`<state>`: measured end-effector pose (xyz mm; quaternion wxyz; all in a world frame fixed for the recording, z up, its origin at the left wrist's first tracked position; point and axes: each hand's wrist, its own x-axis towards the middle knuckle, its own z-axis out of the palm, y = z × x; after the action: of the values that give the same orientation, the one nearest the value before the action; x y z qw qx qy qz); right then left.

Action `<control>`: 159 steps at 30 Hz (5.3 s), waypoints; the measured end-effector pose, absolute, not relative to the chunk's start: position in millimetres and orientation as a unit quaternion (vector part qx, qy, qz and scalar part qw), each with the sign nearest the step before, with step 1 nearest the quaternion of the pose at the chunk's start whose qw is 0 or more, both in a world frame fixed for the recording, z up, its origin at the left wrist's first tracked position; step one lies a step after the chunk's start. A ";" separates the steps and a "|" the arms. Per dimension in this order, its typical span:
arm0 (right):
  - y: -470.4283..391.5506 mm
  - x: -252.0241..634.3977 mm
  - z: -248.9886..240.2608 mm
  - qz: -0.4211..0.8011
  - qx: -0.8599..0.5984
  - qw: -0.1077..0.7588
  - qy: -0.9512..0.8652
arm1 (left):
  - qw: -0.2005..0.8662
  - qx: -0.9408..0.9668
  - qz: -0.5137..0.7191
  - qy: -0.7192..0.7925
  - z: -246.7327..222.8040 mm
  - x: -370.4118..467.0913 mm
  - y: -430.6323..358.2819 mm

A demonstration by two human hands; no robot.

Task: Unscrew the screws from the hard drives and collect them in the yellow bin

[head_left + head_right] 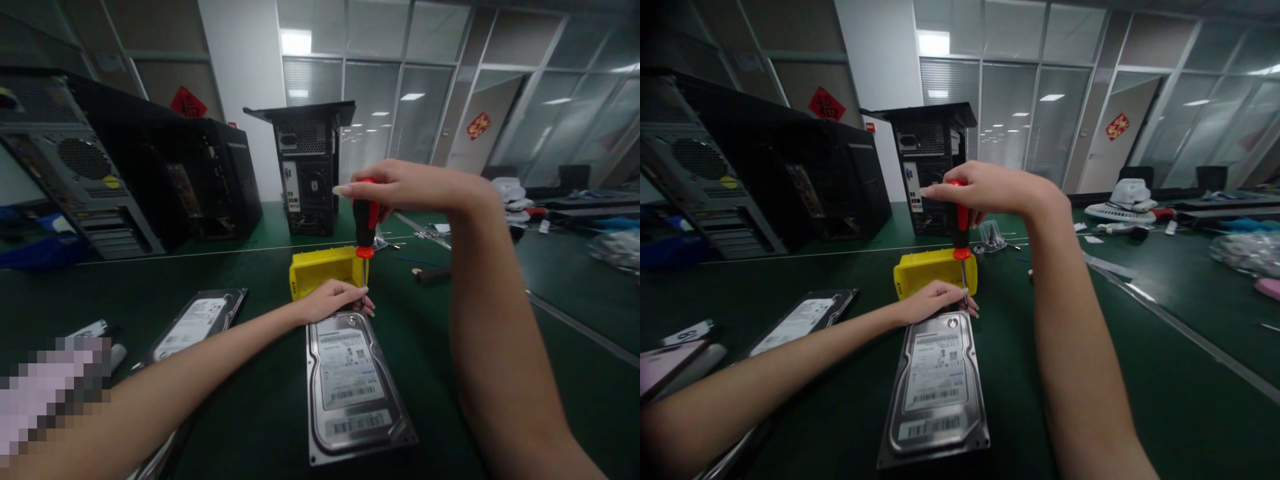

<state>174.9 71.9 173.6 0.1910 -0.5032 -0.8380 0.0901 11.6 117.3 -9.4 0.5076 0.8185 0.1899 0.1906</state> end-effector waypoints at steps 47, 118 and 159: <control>60.0 174.2 183.7 0.134 -0.490 0.148 -0.849 | 0.542 0.786 0.192 0.229 -5.8 11.3 116.2; 59.6 187.4 182.0 0.055 -0.515 0.171 -0.838 | 0.578 0.789 0.112 0.175 3.2 10.3 111.6; 58.6 190.0 182.8 0.053 -0.501 0.175 -0.846 | 0.549 0.796 0.158 0.200 -2.3 12.2 115.6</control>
<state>190.0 58.6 182.8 0.1749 -0.5007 -0.8462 0.0525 12.2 115.6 -2.3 0.5495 0.7957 0.2003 0.1577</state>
